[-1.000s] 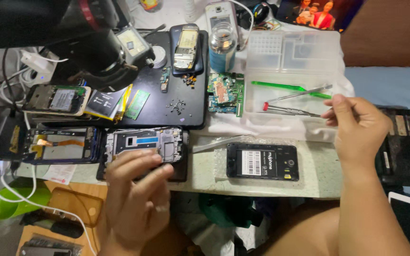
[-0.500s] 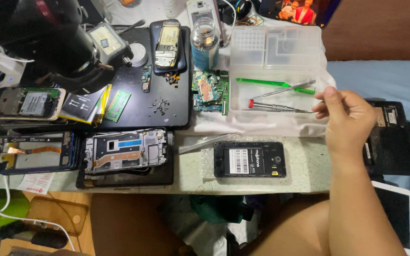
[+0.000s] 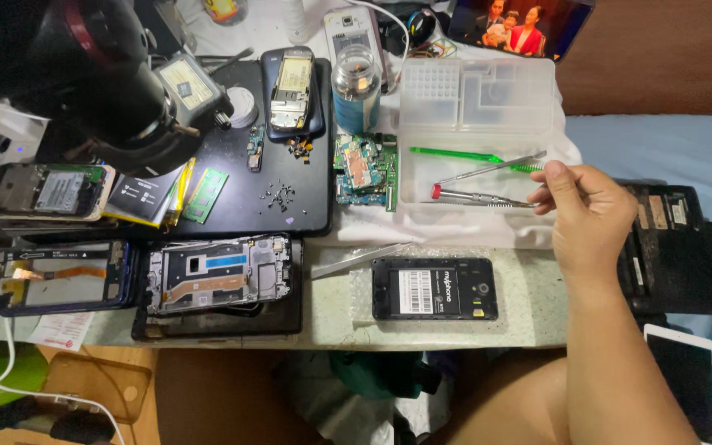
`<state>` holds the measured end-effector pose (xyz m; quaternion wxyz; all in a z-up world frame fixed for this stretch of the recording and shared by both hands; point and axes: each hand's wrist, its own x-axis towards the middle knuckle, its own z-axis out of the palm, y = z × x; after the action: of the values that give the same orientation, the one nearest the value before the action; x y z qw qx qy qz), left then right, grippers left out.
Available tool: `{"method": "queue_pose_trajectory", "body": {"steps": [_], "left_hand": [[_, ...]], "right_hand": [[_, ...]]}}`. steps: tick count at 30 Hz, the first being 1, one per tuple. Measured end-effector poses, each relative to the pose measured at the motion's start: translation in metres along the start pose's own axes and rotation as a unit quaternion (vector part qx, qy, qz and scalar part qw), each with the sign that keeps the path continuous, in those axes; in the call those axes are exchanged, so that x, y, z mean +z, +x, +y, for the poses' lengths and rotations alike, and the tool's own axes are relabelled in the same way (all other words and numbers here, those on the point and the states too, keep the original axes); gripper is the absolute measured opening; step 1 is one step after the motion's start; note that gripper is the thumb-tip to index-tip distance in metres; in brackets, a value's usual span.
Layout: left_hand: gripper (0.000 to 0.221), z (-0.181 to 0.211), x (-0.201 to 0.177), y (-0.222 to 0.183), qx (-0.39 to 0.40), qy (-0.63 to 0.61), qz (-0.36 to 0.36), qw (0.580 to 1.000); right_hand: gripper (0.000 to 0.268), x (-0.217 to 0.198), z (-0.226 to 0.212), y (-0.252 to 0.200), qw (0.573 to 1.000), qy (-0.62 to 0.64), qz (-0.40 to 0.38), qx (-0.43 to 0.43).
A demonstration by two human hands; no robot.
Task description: The person uses tweezers to remove a label from the back of a smartphone battery and then peels it off by hand. The battery is placed on a workbench with other disassembled phone parts.
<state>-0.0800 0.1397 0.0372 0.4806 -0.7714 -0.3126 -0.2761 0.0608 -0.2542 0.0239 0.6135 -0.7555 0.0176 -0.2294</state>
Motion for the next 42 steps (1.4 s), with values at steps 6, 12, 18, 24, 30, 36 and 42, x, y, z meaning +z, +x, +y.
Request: {"method": "queue_pose_trajectory", "body": {"steps": [6,12,18,24,30,36,42], "left_hand": [[0.049,0.016,-0.022,0.017,-0.011,-0.169,0.002,0.986],[0.042,0.013,-0.025,0.030,-0.006,-0.324,0.017,0.946],[0.036,0.020,-0.034,0.038,0.020,-0.476,0.031,0.879],[0.030,0.007,-0.034,0.044,0.044,-0.572,0.037,0.818],[0.025,0.002,-0.039,0.038,0.071,-0.660,0.028,0.748],[0.022,0.004,-0.047,0.033,0.105,-0.746,0.032,0.657],[0.022,-0.013,-0.057,0.039,0.167,-0.829,0.042,0.532]], "right_hand": [[0.023,0.002,0.004,-0.004,1.000,-0.014,0.000,0.004],[0.022,0.000,0.003,-0.001,1.000,-0.018,0.008,0.021],[0.023,-0.001,0.008,0.003,1.000,-0.019,0.002,0.018],[0.020,-0.002,0.003,-0.004,1.000,-0.014,0.005,0.011],[0.020,-0.002,0.007,-0.001,1.000,-0.025,0.007,0.016],[0.021,-0.002,0.001,-0.003,1.000,-0.016,-0.009,-0.004],[0.018,-0.008,-0.006,-0.006,1.000,0.021,0.000,0.011]]}}
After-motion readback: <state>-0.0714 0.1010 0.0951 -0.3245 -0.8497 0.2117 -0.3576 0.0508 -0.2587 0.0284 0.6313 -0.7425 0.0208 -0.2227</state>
